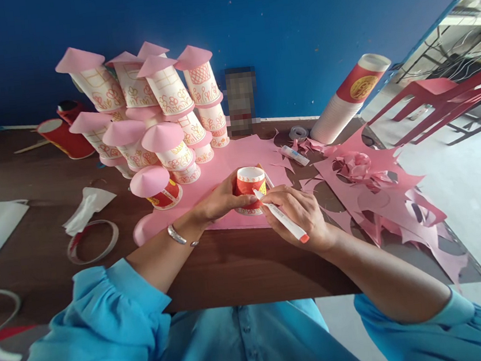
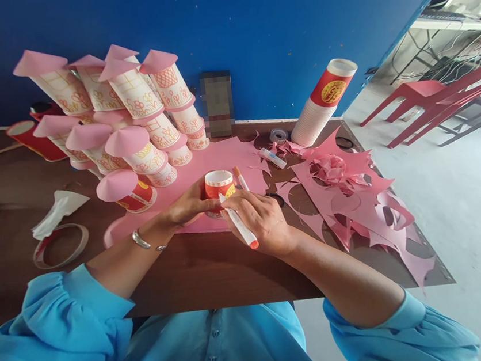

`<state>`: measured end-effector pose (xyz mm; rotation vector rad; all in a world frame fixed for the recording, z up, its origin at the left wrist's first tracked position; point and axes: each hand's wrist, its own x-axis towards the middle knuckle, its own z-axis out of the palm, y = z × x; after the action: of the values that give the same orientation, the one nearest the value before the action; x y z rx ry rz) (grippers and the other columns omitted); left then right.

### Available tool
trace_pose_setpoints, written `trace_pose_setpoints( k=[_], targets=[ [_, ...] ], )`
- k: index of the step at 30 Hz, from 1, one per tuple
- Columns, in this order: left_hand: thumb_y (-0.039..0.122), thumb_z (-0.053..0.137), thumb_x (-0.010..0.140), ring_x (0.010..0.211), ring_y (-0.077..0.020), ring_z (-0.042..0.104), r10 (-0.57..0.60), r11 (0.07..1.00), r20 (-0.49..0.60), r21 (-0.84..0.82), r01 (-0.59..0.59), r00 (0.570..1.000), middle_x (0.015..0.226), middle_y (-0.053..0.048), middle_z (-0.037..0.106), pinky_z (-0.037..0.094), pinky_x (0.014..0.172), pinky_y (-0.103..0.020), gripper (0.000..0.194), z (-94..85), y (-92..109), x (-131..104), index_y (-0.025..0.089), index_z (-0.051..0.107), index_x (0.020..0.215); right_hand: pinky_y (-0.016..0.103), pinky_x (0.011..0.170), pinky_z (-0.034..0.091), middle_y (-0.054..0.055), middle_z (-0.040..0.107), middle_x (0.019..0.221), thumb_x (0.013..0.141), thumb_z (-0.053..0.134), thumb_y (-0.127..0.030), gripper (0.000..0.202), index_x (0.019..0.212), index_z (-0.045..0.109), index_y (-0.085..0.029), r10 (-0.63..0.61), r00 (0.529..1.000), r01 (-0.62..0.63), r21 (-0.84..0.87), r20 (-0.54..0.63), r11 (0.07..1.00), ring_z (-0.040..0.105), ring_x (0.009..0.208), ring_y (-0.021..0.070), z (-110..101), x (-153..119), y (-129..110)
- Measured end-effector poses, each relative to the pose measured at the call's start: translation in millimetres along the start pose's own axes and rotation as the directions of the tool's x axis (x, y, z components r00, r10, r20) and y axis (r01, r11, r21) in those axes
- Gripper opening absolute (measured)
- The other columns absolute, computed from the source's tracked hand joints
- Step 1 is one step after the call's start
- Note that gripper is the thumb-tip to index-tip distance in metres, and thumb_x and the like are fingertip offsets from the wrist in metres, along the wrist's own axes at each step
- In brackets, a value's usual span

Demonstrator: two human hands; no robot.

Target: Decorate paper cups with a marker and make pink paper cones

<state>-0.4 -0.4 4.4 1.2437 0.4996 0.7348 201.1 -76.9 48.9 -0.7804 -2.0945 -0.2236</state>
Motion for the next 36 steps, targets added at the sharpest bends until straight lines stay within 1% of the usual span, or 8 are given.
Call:
trace_pose_setpoints(
  k=[6,9,14,18,22,26,31,36],
  targets=[
    [0.044,0.093,0.076,0.107,-0.0251,0.067,-0.016,1.000,-0.004,0.016,0.016,1.000,0.118,-0.012,0.072,0.054,0.093,-0.035,0.075,-1.2,-1.0,0.2,0.018,0.060,0.138,0.026,0.067,0.060,0.003,0.079,0.086,0.101,0.060,-0.013,0.011,0.107,0.060,-0.022,0.011,1.000,-0.011,0.001,0.011,1.000,0.079,0.077,0.0172,-0.1,-0.8,0.3],
    [0.043,0.094,0.076,0.107,-0.0249,0.067,-0.017,1.000,-0.006,0.015,0.017,1.000,0.119,-0.012,0.072,0.054,0.092,-0.035,0.075,-0.6,-0.5,0.1,0.018,0.059,0.138,0.026,0.068,0.060,0.003,0.079,0.087,0.100,0.060,-0.013,0.012,0.107,0.061,-0.022,0.024,0.999,-0.024,0.007,0.030,1.000,0.079,0.078,0.0175,-1.0,-1.8,0.3],
    [0.039,0.093,0.077,0.109,-0.0253,0.067,-0.030,1.000,-0.011,-0.001,0.030,1.000,0.120,-0.011,0.072,0.054,0.094,-0.036,0.074,0.1,0.1,-0.6,0.019,0.058,0.139,0.026,0.068,0.060,0.003,0.079,0.087,0.098,0.061,-0.012,0.014,0.107,0.061,-0.022,0.029,0.999,-0.029,0.005,0.027,1.000,0.078,0.078,0.0181,-1.7,-3.0,1.1],
    [0.038,0.093,0.077,0.112,-0.0271,0.067,-0.018,1.000,-0.010,-0.010,0.018,1.000,0.123,-0.012,0.072,0.054,0.094,-0.037,0.069,0.2,1.0,-0.2,0.019,0.061,0.135,0.026,0.067,0.059,0.003,0.079,0.088,0.097,0.062,-0.011,0.015,0.106,0.060,-0.023,0.032,0.999,-0.032,0.000,0.023,0.999,0.077,0.076,0.0174,-2.0,-3.0,2.3],
    [0.037,0.093,0.078,0.111,-0.0264,0.067,-0.002,1.000,0.003,-0.021,0.002,1.000,0.119,-0.011,0.073,0.053,0.094,-0.037,0.061,1.1,2.1,0.4,0.018,0.064,0.128,0.026,0.064,0.056,0.002,0.077,0.085,0.097,0.061,-0.010,0.015,0.104,0.059,-0.023,0.033,0.999,-0.033,-0.019,0.006,0.999,0.074,0.072,0.0165,-2.1,-3.2,3.4],
    [0.035,0.092,0.079,0.111,-0.0260,0.067,0.019,0.999,0.025,-0.048,-0.018,1.000,0.120,-0.011,0.073,0.053,0.095,-0.037,0.057,1.9,1.8,0.4,0.018,0.064,0.127,0.026,0.063,0.055,0.002,0.076,0.085,0.097,0.060,-0.011,0.014,0.103,0.058,-0.023,0.034,0.999,-0.034,-0.031,0.001,0.999,0.073,0.072,0.0163,-2.2,-3.4,4.1],
    [0.035,0.092,0.079,0.112,-0.0260,0.067,0.012,0.999,0.023,-0.054,-0.011,1.000,0.120,-0.012,0.072,0.053,0.096,-0.038,0.060,2.4,1.5,0.1,0.018,0.063,0.129,0.026,0.063,0.055,0.002,0.076,0.085,0.098,0.060,-0.010,0.015,0.105,0.058,-0.023,0.030,1.000,-0.030,-0.029,-0.011,0.999,0.073,0.071,0.0161,-2.0,-3.9,4.9],
    [0.038,0.091,0.079,0.116,-0.0275,0.065,0.004,0.999,0.034,-0.045,-0.002,0.999,0.126,-0.013,0.071,0.052,0.100,-0.040,0.063,3.1,3.4,0.1,0.018,0.063,0.133,0.026,0.062,0.055,0.002,0.076,0.086,0.097,0.060,-0.009,0.017,0.106,0.059,-0.024,0.037,0.999,-0.038,-0.032,-0.010,0.999,0.074,0.072,0.0164,-2.1,-3.3,5.3]
  ],
)
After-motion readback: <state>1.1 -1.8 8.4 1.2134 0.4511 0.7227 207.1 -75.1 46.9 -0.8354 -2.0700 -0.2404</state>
